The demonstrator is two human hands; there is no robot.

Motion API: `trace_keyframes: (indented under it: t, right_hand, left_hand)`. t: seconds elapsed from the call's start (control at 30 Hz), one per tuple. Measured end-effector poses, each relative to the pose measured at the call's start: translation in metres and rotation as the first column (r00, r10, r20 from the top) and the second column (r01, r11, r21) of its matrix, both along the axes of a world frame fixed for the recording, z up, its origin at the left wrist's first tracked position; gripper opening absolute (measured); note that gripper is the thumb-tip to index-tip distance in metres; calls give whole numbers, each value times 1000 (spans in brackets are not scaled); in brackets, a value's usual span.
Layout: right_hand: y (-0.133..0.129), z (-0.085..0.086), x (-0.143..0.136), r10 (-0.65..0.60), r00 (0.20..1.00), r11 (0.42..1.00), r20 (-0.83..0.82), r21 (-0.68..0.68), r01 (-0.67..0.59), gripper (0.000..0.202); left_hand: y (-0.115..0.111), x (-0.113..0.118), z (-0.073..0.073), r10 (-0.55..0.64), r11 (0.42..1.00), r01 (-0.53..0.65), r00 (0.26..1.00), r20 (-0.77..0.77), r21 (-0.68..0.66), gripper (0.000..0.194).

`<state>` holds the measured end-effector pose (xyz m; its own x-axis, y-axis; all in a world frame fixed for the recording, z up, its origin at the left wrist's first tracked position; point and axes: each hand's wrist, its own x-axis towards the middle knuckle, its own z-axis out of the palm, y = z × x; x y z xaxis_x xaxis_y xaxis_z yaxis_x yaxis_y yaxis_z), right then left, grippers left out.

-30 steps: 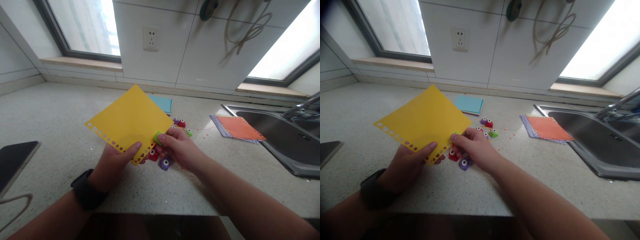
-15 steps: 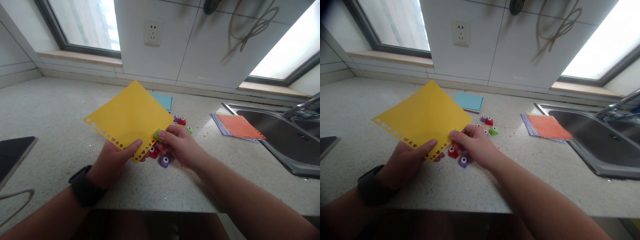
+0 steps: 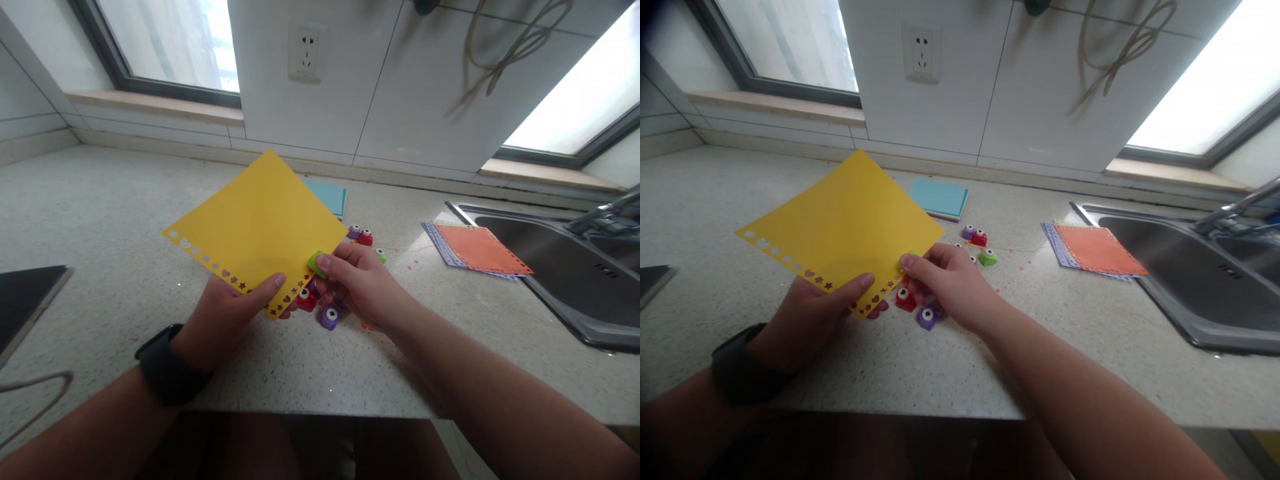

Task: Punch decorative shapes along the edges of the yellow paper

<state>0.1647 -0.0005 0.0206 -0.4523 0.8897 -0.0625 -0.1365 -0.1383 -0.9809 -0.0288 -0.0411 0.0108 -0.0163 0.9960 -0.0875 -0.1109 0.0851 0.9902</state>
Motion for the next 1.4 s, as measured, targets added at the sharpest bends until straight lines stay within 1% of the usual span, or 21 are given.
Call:
trace_keyframes:
  t: [0.1,0.27,0.4,0.5,0.7,0.93,1.13,1.27,1.4]
  right_hand:
    - [0,0,0,0,1000,1000,0,1,0,31]
    - [0,1,0,6,1000,1000,9,16,-6,30]
    - [0,2,-1,3,1000,1000,28,23,-4,30]
    - [0,1,-1,6,1000,1000,18,31,-7,29]
    - [1,0,0,16,1000,999,-16,35,-16,26]
    - [-1,2,-1,-4,1000,999,4,52,4,26]
    - [0,2,-1,2,1000,1000,-29,24,-1,27]
    - [2,3,2,-39,999,999,-33,15,39,31]
    - [6,10,7,-140,987,989,-79,44,144,32]
  left_hand:
    - [0,-1,-1,-11,1000,11,1000,-5,2,29]
    - [0,-1,-1,-18,999,18,1000,13,42,30]
    - [0,0,0,-10,999,9,1000,20,35,30]
    - [0,-1,0,-3,1000,3,1000,18,30,26]
    - [-1,-1,-1,-31,999,31,999,10,30,28]
    - [-1,-1,-3,-48,998,47,999,17,35,28]
    - [-1,-1,-2,-10,1000,10,1000,10,17,22]
    - [-1,-1,-3,38,999,-38,999,15,22,27]
    - [0,-1,-4,54,998,-53,998,46,-15,33]
